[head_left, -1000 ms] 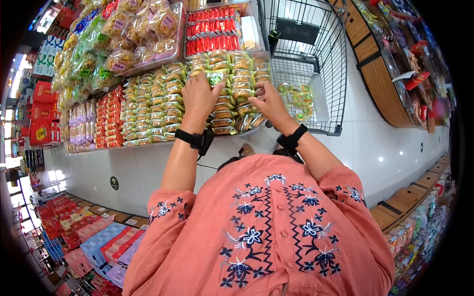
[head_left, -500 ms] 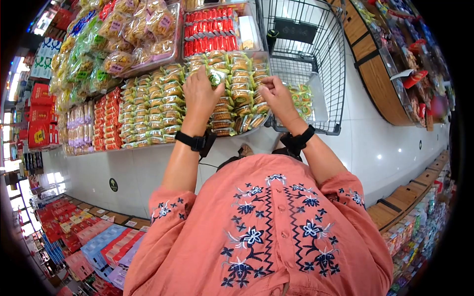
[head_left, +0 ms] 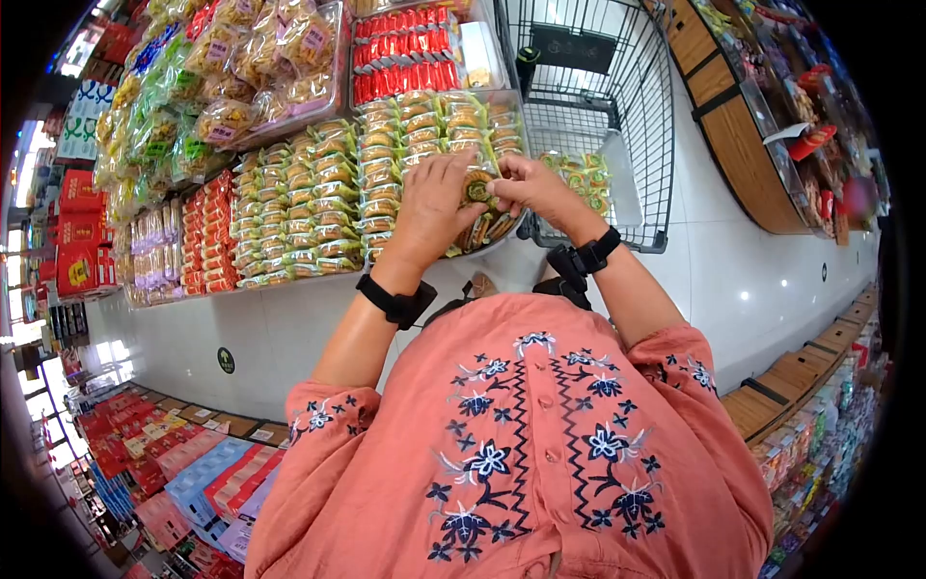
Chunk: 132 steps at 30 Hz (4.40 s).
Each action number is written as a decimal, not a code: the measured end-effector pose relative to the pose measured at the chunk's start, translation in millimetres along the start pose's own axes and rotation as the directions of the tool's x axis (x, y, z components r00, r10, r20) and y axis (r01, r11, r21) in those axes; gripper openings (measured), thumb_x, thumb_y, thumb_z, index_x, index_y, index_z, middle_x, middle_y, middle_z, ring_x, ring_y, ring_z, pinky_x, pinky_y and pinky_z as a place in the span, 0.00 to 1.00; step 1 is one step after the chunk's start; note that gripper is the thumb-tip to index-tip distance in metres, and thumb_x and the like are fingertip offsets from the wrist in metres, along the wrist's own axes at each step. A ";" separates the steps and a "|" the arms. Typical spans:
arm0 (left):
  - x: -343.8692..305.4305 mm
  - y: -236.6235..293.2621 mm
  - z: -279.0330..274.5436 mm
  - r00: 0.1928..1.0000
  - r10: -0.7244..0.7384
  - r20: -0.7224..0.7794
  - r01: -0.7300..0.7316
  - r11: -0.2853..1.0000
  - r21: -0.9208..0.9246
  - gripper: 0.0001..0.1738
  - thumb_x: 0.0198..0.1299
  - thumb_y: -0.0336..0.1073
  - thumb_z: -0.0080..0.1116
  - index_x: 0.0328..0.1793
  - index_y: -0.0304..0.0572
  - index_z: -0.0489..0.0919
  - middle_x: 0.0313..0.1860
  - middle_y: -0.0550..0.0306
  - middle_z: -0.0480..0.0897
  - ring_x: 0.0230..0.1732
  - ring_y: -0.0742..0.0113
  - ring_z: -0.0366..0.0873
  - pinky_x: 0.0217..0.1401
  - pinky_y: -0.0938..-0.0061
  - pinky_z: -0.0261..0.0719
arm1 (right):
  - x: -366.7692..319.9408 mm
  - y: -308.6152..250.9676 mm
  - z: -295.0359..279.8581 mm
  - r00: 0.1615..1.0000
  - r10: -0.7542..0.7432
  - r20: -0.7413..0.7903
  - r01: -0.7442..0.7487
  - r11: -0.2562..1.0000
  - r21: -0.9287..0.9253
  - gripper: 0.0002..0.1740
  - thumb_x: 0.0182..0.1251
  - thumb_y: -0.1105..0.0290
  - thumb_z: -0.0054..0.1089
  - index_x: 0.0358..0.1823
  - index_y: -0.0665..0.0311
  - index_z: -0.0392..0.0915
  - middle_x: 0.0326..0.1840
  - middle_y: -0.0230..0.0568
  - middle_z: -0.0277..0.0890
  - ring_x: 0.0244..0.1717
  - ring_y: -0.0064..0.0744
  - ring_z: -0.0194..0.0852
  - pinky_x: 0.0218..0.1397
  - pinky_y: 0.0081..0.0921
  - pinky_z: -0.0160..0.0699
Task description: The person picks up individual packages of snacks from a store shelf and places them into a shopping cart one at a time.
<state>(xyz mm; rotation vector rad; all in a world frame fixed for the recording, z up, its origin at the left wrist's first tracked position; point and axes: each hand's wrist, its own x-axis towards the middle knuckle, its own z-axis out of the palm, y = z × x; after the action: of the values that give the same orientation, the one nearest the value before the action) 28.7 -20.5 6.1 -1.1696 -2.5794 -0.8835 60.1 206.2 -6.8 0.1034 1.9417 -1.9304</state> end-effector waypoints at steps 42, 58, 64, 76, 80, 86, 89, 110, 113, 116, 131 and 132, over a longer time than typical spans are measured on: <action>-2.8 -24.2 17.9 0.995 -0.078 0.067 0.059 0.965 0.254 0.17 0.53 0.37 0.80 0.45 0.48 0.83 0.46 0.52 0.79 0.56 0.46 0.76 0.60 0.51 0.73 | 14.6 66.0 32.8 0.841 -0.512 -0.175 0.252 0.657 -0.711 0.16 0.68 0.70 0.68 0.51 0.65 0.72 0.46 0.56 0.80 0.50 0.64 0.81 0.50 0.52 0.79; -5.0 -6.2 7.6 0.994 -0.101 0.027 0.093 0.973 0.212 0.19 0.55 0.36 0.79 0.50 0.44 0.83 0.50 0.51 0.83 0.57 0.46 0.77 0.59 0.53 0.73 | 2.2 64.3 25.6 0.831 -0.535 -0.156 0.302 0.667 -0.681 0.24 0.65 0.67 0.74 0.55 0.64 0.70 0.50 0.56 0.77 0.51 0.66 0.79 0.52 0.51 0.81; 2.9 16.6 5.0 0.991 -0.134 0.012 0.130 0.980 0.151 0.17 0.57 0.33 0.78 0.50 0.42 0.83 0.48 0.48 0.81 0.55 0.44 0.76 0.59 0.52 0.73 | -2.7 61.8 20.8 0.792 -0.585 -0.178 0.351 0.673 -0.651 0.17 0.67 0.68 0.71 0.50 0.64 0.73 0.46 0.49 0.75 0.42 0.53 0.81 0.44 0.44 0.80; 1.0 6.3 28.9 0.985 -0.168 0.027 0.156 0.954 0.255 0.16 0.56 0.30 0.76 0.48 0.43 0.81 0.49 0.49 0.78 0.57 0.44 0.75 0.60 0.51 0.73 | 12.3 63.4 10.2 0.800 -0.584 -0.136 0.340 0.629 -0.699 0.17 0.68 0.63 0.73 0.45 0.64 0.75 0.42 0.49 0.78 0.46 0.57 0.80 0.45 0.46 0.81; 2.7 20.4 23.9 0.985 -0.169 -0.020 0.168 0.951 0.258 0.17 0.57 0.29 0.75 0.50 0.42 0.80 0.49 0.48 0.78 0.56 0.43 0.75 0.60 0.51 0.73 | 4.1 58.3 -5.0 0.806 -0.558 -0.198 0.413 0.770 -0.487 0.15 0.69 0.64 0.72 0.46 0.66 0.78 0.42 0.47 0.79 0.40 0.47 0.81 0.43 0.39 0.81; 3.9 30.8 15.8 0.954 -0.300 0.012 0.287 0.924 0.253 0.17 0.57 0.28 0.74 0.49 0.39 0.79 0.51 0.47 0.80 0.58 0.43 0.76 0.63 0.51 0.73 | -6.2 41.8 -56.9 0.859 -0.405 -0.313 0.293 0.890 -0.349 0.10 0.72 0.65 0.67 0.42 0.66 0.81 0.36 0.48 0.81 0.35 0.45 0.81 0.42 0.36 0.80; 9.3 38.9 14.1 0.949 -0.314 -0.015 0.308 0.920 0.243 0.16 0.59 0.28 0.74 0.50 0.38 0.79 0.51 0.47 0.80 0.57 0.43 0.76 0.63 0.52 0.74 | -3.2 54.6 -89.2 0.879 -0.322 -0.350 0.219 0.927 -0.304 0.10 0.74 0.64 0.66 0.43 0.65 0.81 0.34 0.45 0.82 0.34 0.39 0.81 0.40 0.34 0.80; 157.8 60.7 296.0 0.733 -0.453 0.507 0.514 0.858 0.023 0.17 0.73 0.43 0.61 0.53 0.34 0.84 0.45 0.36 0.89 0.49 0.35 0.87 0.50 0.48 0.84 | -46.7 187.9 -259.0 0.821 0.408 -0.400 -0.311 0.906 0.287 0.17 0.78 0.65 0.60 0.59 0.70 0.77 0.47 0.41 0.83 0.36 0.27 0.86 0.33 0.25 0.85; 124.1 4.1 383.1 0.637 -0.493 0.592 0.511 0.846 0.155 0.20 0.72 0.44 0.61 0.53 0.30 0.85 0.48 0.31 0.88 0.50 0.32 0.87 0.52 0.46 0.84 | -53.9 197.2 -267.1 0.808 0.443 -0.389 -0.329 0.886 0.326 0.18 0.78 0.64 0.60 0.59 0.70 0.77 0.45 0.41 0.82 0.36 0.27 0.85 0.34 0.25 0.85; 79.3 -36.2 457.7 0.467 -0.575 0.672 0.545 0.785 0.293 0.23 0.68 0.46 0.65 0.51 0.26 0.87 0.53 0.28 0.87 0.53 0.31 0.87 0.56 0.47 0.86 | -58.4 202.9 -272.3 0.806 0.465 -0.365 -0.335 0.868 0.366 0.17 0.78 0.64 0.61 0.57 0.69 0.77 0.43 0.39 0.81 0.37 0.26 0.83 0.36 0.24 0.85; 69.9 -10.5 495.7 0.076 -0.830 0.553 0.781 0.394 0.485 0.32 0.66 0.42 0.66 0.69 0.28 0.72 0.69 0.32 0.75 0.68 0.33 0.80 0.69 0.46 0.82 | -72.7 219.2 -276.3 0.767 0.581 -0.272 -0.412 0.771 0.485 0.18 0.78 0.64 0.59 0.60 0.69 0.77 0.45 0.37 0.82 0.38 0.26 0.84 0.39 0.24 0.85; 64.4 -11.2 495.8 0.089 -0.837 0.540 0.795 0.387 0.468 0.32 0.66 0.43 0.66 0.70 0.28 0.72 0.69 0.31 0.74 0.67 0.32 0.80 0.69 0.46 0.82 | -72.5 219.5 -276.4 0.766 0.581 -0.276 -0.411 0.772 0.484 0.18 0.78 0.64 0.59 0.60 0.69 0.77 0.45 0.37 0.82 0.38 0.26 0.84 0.39 0.24 0.85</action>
<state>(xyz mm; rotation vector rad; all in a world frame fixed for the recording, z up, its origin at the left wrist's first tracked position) 17.5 303.0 -375.2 0.3420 -3.9819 -0.4072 135.9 501.2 -199.3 1.1275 1.4671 -1.9733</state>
